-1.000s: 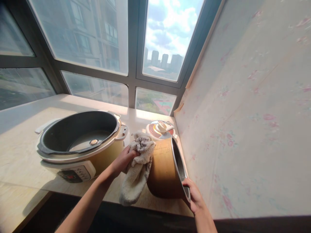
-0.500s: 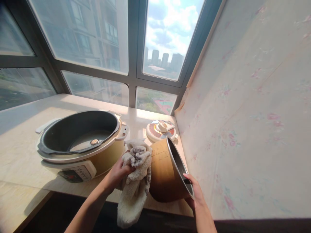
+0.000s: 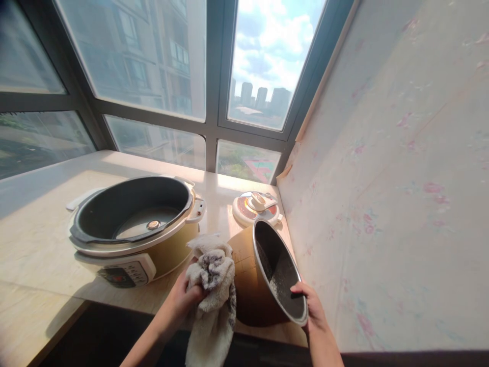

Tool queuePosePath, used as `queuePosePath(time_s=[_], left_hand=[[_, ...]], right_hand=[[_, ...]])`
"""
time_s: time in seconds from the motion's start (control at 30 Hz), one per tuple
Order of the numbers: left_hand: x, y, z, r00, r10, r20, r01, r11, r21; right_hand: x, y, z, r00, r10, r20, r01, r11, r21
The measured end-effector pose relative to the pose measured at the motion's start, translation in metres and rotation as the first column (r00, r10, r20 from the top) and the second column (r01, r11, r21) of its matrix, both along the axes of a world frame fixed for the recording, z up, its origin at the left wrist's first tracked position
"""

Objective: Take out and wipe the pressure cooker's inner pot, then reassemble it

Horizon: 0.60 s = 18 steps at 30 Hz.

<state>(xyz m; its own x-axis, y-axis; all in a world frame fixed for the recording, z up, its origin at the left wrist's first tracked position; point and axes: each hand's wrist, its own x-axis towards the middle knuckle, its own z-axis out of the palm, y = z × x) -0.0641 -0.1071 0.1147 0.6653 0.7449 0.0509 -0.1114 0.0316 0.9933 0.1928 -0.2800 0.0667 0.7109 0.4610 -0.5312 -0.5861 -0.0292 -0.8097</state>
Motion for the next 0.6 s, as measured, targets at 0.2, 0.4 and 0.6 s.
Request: queuePosePath(time_s=[0.2, 0.4, 0.6], left_hand=[[-0.006, -0.012, 0.024, 0.988, -0.002, -0.152, 0.014, 0.997, 0.077], [-0.003, -0.005, 0.037, 0.979, -0.015, -0.205, 0.048, 0.987, 0.156], [0.009, 0.008, 0.041, 0.987, 0.003, -0.161, 0.023, 0.987, 0.161]], right_hand=[[-0.005, 0.007, 0.024, 0.994, 0.108, 0.001, -0.108, 0.994, 0.02], [-0.002, 0.009, 0.023, 0.992, 0.125, 0.002, -0.125, 0.991, -0.041], [0.004, 0.012, 0.018, 0.993, 0.117, 0.01, -0.116, 0.993, -0.035]])
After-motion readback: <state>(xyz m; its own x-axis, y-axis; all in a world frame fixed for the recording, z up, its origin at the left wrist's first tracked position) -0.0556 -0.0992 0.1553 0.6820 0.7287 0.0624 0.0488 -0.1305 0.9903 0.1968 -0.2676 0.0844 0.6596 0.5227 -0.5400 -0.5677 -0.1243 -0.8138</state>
